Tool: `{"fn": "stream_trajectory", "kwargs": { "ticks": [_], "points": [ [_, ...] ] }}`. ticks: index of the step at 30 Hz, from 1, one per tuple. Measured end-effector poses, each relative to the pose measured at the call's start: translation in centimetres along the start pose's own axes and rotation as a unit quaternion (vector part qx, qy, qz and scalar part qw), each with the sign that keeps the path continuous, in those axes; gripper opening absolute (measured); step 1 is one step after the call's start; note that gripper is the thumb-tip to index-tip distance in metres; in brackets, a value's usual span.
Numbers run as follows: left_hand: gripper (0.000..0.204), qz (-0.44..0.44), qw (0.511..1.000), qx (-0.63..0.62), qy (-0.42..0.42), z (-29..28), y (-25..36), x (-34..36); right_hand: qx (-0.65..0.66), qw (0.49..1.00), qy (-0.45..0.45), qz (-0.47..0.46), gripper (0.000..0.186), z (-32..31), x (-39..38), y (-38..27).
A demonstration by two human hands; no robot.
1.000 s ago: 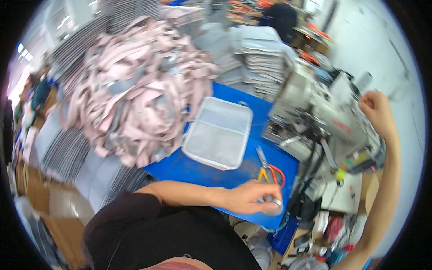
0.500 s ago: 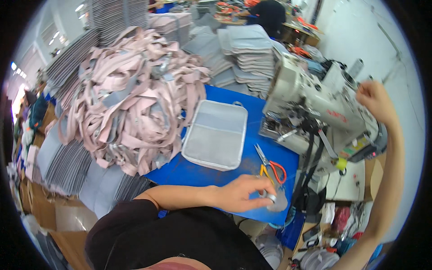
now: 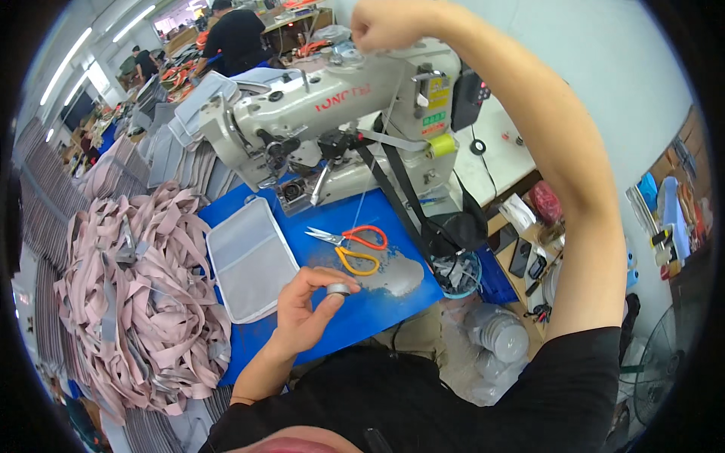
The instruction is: The person assembles small mesh pouches by hand, attaching elastic straps and zippers. They use scissors to cut elastic and thread, and a sewing machine to stitch components. The person handles multiple pouches, inspecting seams and zippers, and prepares materials like elastic rolls and thread spools.
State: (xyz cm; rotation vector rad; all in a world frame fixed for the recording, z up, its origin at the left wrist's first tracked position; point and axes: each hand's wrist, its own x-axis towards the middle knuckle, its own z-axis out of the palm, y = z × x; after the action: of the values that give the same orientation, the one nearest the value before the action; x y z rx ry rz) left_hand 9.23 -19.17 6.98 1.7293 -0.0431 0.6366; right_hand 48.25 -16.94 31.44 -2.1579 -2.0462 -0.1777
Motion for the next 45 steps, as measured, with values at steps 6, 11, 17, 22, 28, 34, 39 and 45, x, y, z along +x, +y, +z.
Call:
{"fn": "stream_trajectory", "kwargs": {
  "ticks": [6,11,17,22,28,34,39,45],
  "points": [
    [0.012,-0.007,1.000,-0.001,-0.027,1.3,-0.4,1.3,-0.109,0.993,0.025,0.029,0.023,0.2,-0.5,0.2],
    [0.014,-0.053,0.999,-0.004,-0.004,1.2,-0.5,0.5,-0.019,0.998,0.052,-0.010,0.018,0.4,0.1,-1.9],
    [0.015,-0.033,0.999,-0.026,0.014,0.9,-0.5,0.4,0.030,0.995,0.082,-0.049,0.017,0.6,-0.3,-1.5],
    [0.016,-0.026,0.999,-0.019,0.025,0.6,-0.8,0.4,-0.113,0.993,-0.027,-0.026,0.022,0.5,0.9,0.5],
    [0.014,-0.041,0.997,-0.063,0.022,0.4,-1.5,0.7,0.106,0.994,0.022,-0.009,0.027,2.0,0.0,0.3],
    [0.013,-0.038,0.996,-0.065,0.056,-0.7,-1.0,-0.5,0.183,0.982,-0.005,0.042,0.025,4.2,0.8,0.8],
    [0.020,0.000,0.995,-0.057,0.081,-0.8,0.4,-0.5,0.161,0.986,0.026,-0.026,0.022,5.3,2.6,4.3],
    [0.017,0.034,0.995,-0.073,0.064,-1.4,2.2,-1.2,0.070,0.989,0.112,0.065,0.030,3.5,-2.2,1.2]
  ]
}}
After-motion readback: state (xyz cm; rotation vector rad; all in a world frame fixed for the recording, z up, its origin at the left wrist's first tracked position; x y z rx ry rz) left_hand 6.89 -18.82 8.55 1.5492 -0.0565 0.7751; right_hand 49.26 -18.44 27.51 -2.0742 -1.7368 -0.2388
